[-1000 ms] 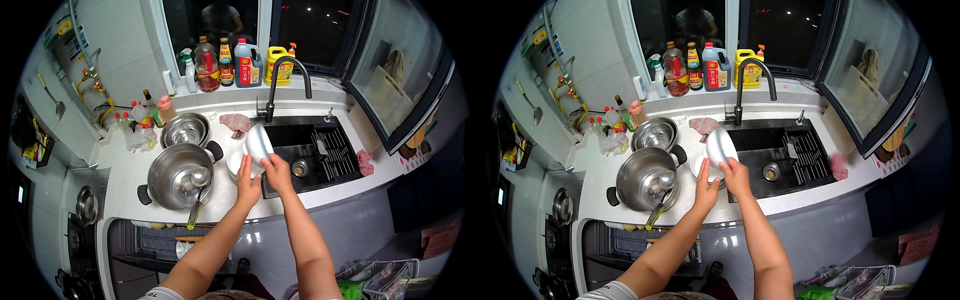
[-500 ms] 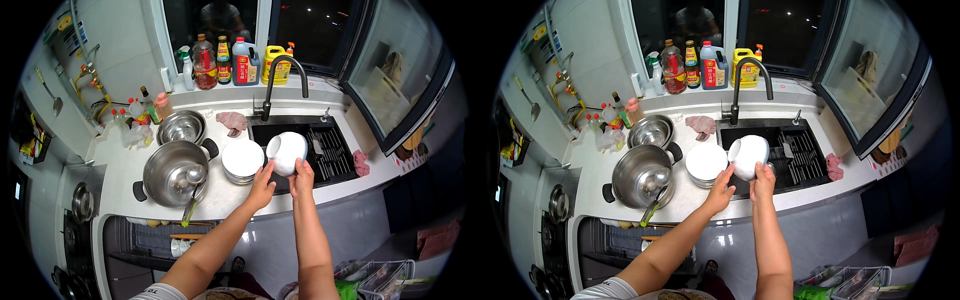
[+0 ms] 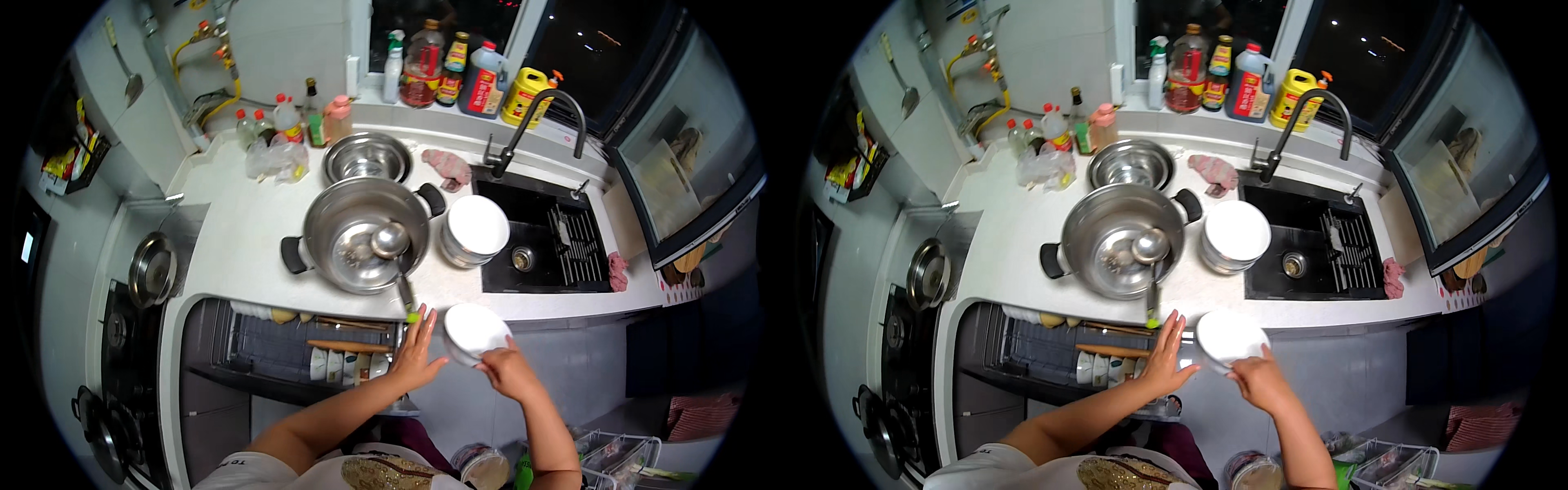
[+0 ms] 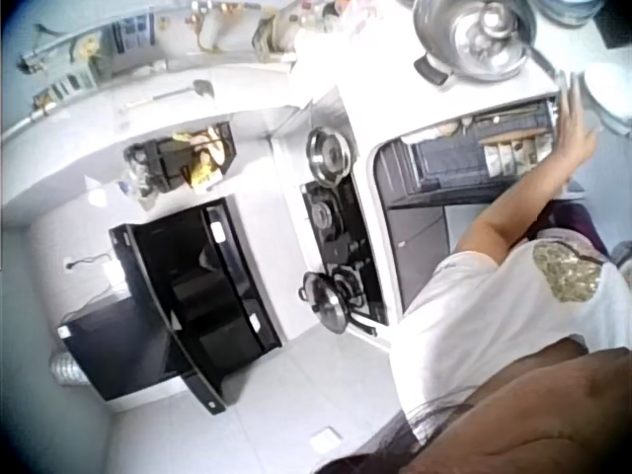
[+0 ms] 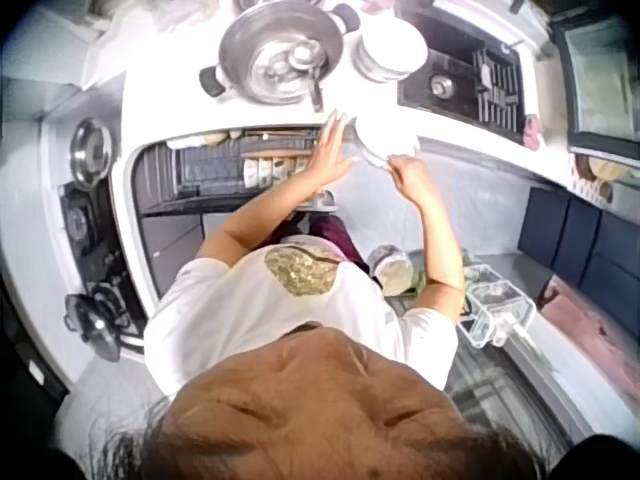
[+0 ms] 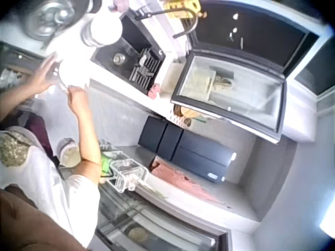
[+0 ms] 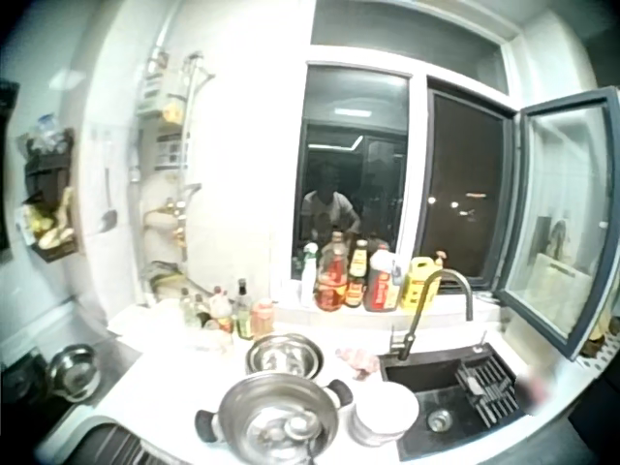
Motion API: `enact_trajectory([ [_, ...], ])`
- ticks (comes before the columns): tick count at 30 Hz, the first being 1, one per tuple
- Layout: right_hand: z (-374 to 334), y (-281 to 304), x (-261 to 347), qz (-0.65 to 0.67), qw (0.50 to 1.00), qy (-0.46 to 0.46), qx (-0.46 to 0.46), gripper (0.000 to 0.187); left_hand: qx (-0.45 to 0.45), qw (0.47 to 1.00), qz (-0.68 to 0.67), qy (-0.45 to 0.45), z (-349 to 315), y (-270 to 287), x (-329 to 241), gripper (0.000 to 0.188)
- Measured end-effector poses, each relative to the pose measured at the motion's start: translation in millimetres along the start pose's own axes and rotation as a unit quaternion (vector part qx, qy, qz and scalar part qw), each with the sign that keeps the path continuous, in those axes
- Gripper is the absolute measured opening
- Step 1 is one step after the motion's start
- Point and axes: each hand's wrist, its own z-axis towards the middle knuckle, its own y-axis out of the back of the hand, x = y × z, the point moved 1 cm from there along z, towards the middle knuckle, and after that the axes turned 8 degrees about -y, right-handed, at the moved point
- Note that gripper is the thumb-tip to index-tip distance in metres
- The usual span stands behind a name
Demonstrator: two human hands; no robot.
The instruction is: The person puts bowls into a drawer and then washes a pot and its lid in a sink using a scrubbing pad.
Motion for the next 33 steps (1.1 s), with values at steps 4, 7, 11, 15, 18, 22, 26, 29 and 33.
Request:
enact_trajectory([
  [4, 19, -57, 73, -0.044, 0.990, 0.075, 0.108, 0.012, 0.135, 0.977, 0.134, -0.097, -57, 75, 22, 0.050],
  [7, 52, -104, 132, -0.091, 0.971, 0.121, 0.184, 0.012, 0.255, 0.960, 0.102, -0.048, -110, 117, 74, 0.031],
  [11, 108, -173, 205, -0.062, 0.969, 0.103, 0.214, 0.016, 0.167, 0.979, 0.103, 0.049, -173, 184, 122, 0.024],
  [15, 158, -305, 250, 0.145, 0.987, 0.025, 0.069, 0.053, 0.041, 0.958, 0.097, 0.268, -226, 233, 189, 0.032],
  [18, 192, -383, 305, 0.375, 0.890, -0.068, 0.249, 0.065, -0.059, 0.904, -0.026, 0.422, -265, 260, 245, 0.038],
  [22, 221, -480, 346, 0.561, 0.762, -0.162, 0.280, 0.064, -0.243, 0.720, -0.256, 0.597, -306, 280, 315, 0.063],
  [26, 232, -520, 374, 0.418, 0.836, -0.163, 0.317, 0.060, -0.220, 0.668, -0.293, 0.648, -329, 307, 353, 0.079],
  [29, 235, -561, 375, 0.513, 0.784, -0.168, 0.308, 0.060, -0.175, 0.675, -0.263, 0.667, -339, 310, 386, 0.079],
  [33, 241, -548, 395, 0.443, 0.816, -0.173, 0.328, 0.060, -0.141, 0.679, -0.280, 0.663, -347, 325, 406, 0.073],
])
